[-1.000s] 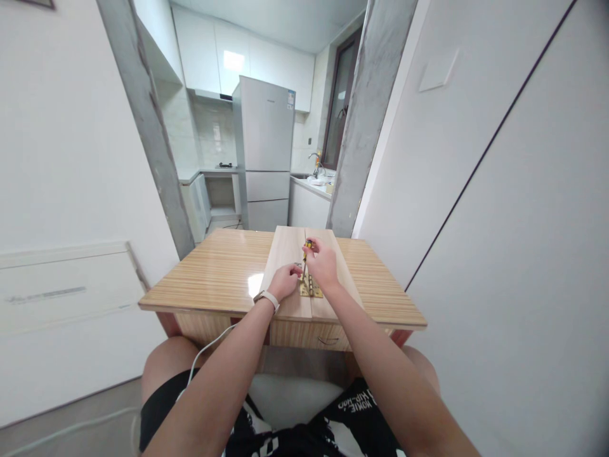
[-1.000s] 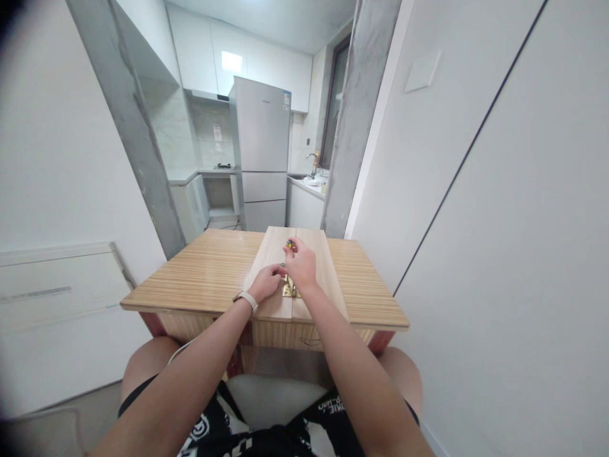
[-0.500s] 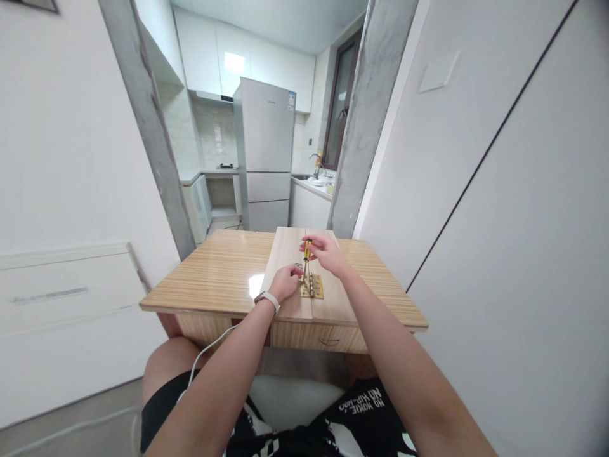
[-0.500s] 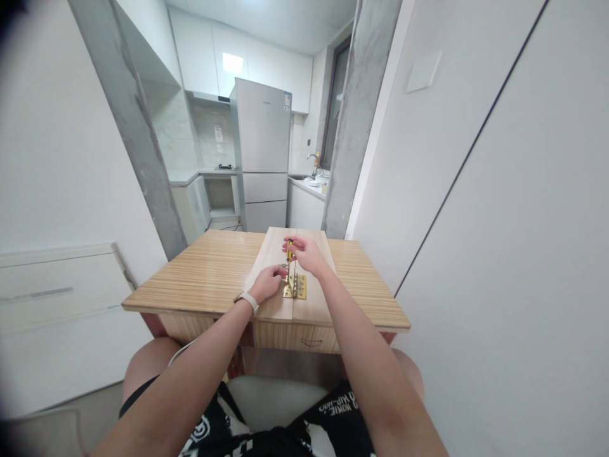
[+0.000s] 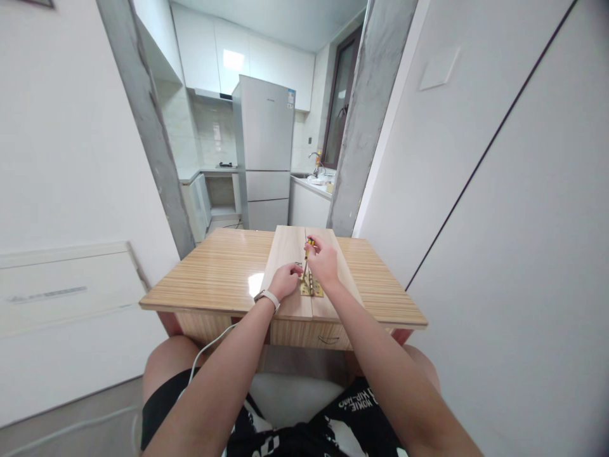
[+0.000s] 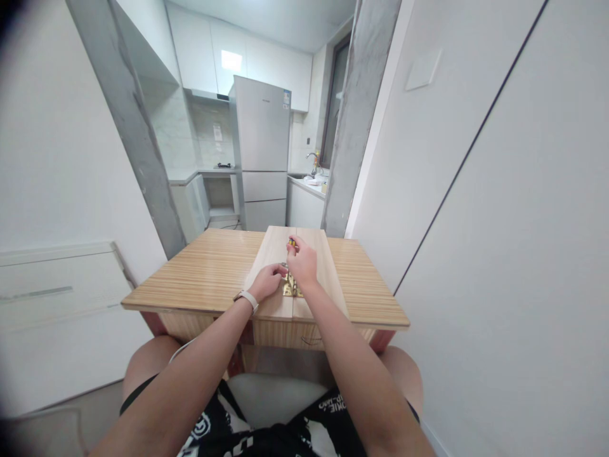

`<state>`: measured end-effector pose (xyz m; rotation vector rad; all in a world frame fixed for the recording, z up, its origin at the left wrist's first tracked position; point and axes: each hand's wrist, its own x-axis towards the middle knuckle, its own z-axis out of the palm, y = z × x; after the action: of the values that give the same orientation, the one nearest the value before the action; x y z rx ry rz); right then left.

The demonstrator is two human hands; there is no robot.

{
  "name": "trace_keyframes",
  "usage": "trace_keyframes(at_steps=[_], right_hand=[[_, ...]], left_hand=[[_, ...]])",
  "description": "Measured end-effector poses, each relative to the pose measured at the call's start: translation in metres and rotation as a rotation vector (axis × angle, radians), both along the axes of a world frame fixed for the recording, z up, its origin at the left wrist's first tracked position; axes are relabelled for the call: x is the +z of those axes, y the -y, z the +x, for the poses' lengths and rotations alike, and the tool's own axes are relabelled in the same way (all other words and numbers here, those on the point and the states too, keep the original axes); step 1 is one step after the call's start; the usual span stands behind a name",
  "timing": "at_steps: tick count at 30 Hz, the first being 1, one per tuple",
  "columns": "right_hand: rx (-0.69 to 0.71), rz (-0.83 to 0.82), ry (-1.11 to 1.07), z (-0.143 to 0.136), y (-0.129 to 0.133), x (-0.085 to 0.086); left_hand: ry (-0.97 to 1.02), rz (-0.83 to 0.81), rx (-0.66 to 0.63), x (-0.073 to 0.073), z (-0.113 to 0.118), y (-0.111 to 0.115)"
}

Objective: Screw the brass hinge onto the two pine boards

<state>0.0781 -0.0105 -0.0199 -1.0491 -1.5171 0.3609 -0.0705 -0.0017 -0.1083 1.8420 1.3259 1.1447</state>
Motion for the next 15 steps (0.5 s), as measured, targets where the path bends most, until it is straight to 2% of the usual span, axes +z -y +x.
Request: trace_keyframes(at_steps=[2, 7, 9, 12, 15], right_hand=[[0.088, -0.034, 0.01, 0.004, -0.002, 0.003], [0.435, -0.209, -0.03, 0.023, -0.015, 0.015], [0.512, -0.231, -0.052, 0.028, -0.019, 0.018], [0.531, -0.258, -0.1, 0.03, -0.021, 0.019], [0.479, -0.258, -0.143, 0.028, -0.02, 0.017]], left_hand=[[0.001, -0.002, 0.0, 0.0, 0.0, 0.0], [0.006, -0.007, -0.001, 0.003, 0.001, 0.002], [0.007, -0.006, 0.001, 0.004, 0.001, 0.003], [0.004, -0.006, 0.007, 0.005, 0.001, 0.004], [-0.003, -0.007, 0.008, 0.004, 0.001, 0.004]])
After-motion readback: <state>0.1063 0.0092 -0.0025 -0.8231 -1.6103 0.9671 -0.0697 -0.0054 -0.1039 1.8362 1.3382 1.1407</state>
